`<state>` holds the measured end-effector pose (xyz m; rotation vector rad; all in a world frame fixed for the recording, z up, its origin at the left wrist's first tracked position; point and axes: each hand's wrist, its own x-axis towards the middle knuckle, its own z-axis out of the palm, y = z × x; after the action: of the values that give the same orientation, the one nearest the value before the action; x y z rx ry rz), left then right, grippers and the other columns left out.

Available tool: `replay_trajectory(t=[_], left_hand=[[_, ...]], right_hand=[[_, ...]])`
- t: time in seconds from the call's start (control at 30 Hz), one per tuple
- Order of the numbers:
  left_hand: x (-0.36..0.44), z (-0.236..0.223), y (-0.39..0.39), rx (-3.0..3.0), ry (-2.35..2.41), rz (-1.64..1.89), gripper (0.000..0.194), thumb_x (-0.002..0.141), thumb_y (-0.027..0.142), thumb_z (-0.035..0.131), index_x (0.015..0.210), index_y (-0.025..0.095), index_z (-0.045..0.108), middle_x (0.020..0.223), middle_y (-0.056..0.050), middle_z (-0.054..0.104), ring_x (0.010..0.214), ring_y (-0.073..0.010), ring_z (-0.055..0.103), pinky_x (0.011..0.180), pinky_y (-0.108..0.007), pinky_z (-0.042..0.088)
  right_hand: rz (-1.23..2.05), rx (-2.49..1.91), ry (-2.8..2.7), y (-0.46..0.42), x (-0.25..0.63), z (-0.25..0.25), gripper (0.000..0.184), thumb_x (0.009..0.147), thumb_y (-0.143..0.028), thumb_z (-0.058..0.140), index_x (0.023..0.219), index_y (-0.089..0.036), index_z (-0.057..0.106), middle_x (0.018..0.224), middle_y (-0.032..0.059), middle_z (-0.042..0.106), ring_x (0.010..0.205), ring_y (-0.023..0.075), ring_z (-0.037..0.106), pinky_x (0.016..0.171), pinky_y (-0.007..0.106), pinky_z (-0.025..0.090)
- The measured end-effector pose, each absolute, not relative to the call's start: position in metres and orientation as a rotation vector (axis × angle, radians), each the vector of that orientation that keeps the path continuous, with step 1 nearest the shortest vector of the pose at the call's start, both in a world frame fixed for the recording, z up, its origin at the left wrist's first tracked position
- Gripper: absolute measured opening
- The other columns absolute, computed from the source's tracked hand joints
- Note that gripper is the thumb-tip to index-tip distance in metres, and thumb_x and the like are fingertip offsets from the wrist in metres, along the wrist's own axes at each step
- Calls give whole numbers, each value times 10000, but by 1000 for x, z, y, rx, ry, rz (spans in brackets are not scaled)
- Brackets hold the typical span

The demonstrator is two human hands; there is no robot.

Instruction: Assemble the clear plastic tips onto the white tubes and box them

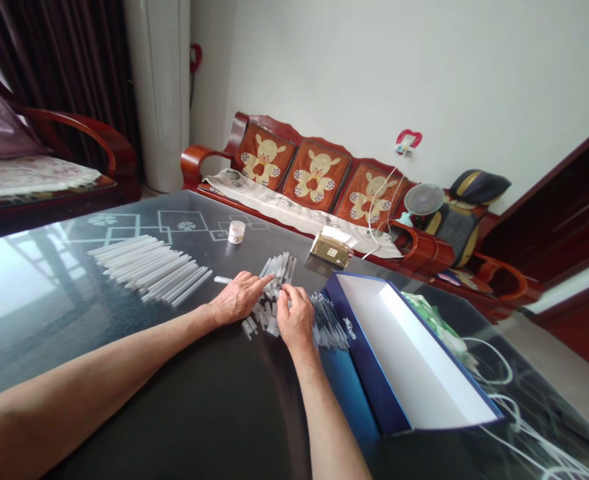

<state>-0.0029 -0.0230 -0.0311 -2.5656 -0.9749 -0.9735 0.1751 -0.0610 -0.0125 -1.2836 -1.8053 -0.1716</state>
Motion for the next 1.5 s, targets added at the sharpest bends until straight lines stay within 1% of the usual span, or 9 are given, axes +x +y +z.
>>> replay_trajectory(t=[0.23, 0.43, 0.63, 0.8, 0.87, 1.0, 1.1, 1.2, 1.5], left_hand=[[-1, -30, -27, -2639, -874, -991, 423, 915, 135, 323, 1330, 86, 391, 882, -88, 612, 789, -193, 525, 808, -350, 417], [-2, -22, -31, -2556, -958, -1258, 329, 922, 263, 405, 1195, 131, 532, 1158, -142, 574, 1064, -231, 513, 926, -386, 399], [-1, -20, -23, -2540, -1781, -2018, 379, 896, 463, 429, 869, 159, 654, 738, -49, 643, 704, -159, 610, 683, -269, 471], [-3, 0, -18, -2369, -1909, -3190, 345, 809, 445, 553, 950, 132, 591, 785, -52, 636, 674, -140, 622, 621, -248, 487], [-6, 7, -16, -2335, -1849, -3394, 326, 790, 387, 573, 991, 130, 568, 800, -49, 625, 661, -129, 609, 647, -267, 504], [-10, 8, -16, -2601, -1764, -2729, 318, 856, 402, 485, 995, 140, 600, 692, 1, 541, 549, -92, 503, 565, -228, 464], [-9, 2, -24, -2632, -1492, -1866, 294, 901, 374, 444, 972, 159, 632, 733, -20, 545, 656, -116, 526, 627, -221, 459], [-3, -5, -34, -2566, -1257, -1347, 273, 938, 320, 397, 984, 165, 617, 840, -52, 563, 771, -136, 555, 691, -231, 474], [10, -13, -46, -2550, -1233, -948, 244, 959, 318, 388, 916, 163, 571, 810, -44, 568, 751, -144, 575, 647, -230, 477]], right_hand=[[-21, -1188, -1833, -64, 162, -21, 215, 871, -281, 498, 957, -175, 664, 886, 74, 691, 805, 171, 639, 781, 292, 493], [9, -1269, -1514, -64, 167, -24, 217, 835, -329, 546, 925, -168, 660, 852, 68, 704, 763, 175, 645, 752, 292, 500], [158, -1252, -1378, -69, 163, -24, 232, 806, -350, 584, 934, -169, 653, 848, 51, 703, 726, 161, 646, 716, 274, 508], [227, -1186, -1601, -81, 146, -18, 167, 795, -310, 596, 896, -188, 648, 808, 31, 700, 727, 159, 642, 725, 276, 508], [245, -1134, -1710, -85, 141, -14, 158, 803, -299, 583, 903, -196, 649, 831, 35, 700, 763, 166, 643, 749, 284, 506], [285, -1132, -1656, -84, 143, -11, 199, 853, -316, 516, 948, -198, 646, 918, 62, 702, 853, 184, 651, 799, 304, 496], [452, -1180, -1458, -77, 148, -14, 259, 852, -379, 524, 993, -190, 630, 931, 67, 707, 865, 191, 658, 778, 302, 502], [668, -1174, -1260, -71, 147, -17, 358, 800, -465, 577, 1006, -175, 621, 913, 65, 705, 823, 188, 656, 687, 278, 507], [959, -1096, -800, -66, 137, -15, 393, 655, -486, 717, 862, -164, 631, 788, 23, 681, 688, 139, 638, 537, 209, 441]])
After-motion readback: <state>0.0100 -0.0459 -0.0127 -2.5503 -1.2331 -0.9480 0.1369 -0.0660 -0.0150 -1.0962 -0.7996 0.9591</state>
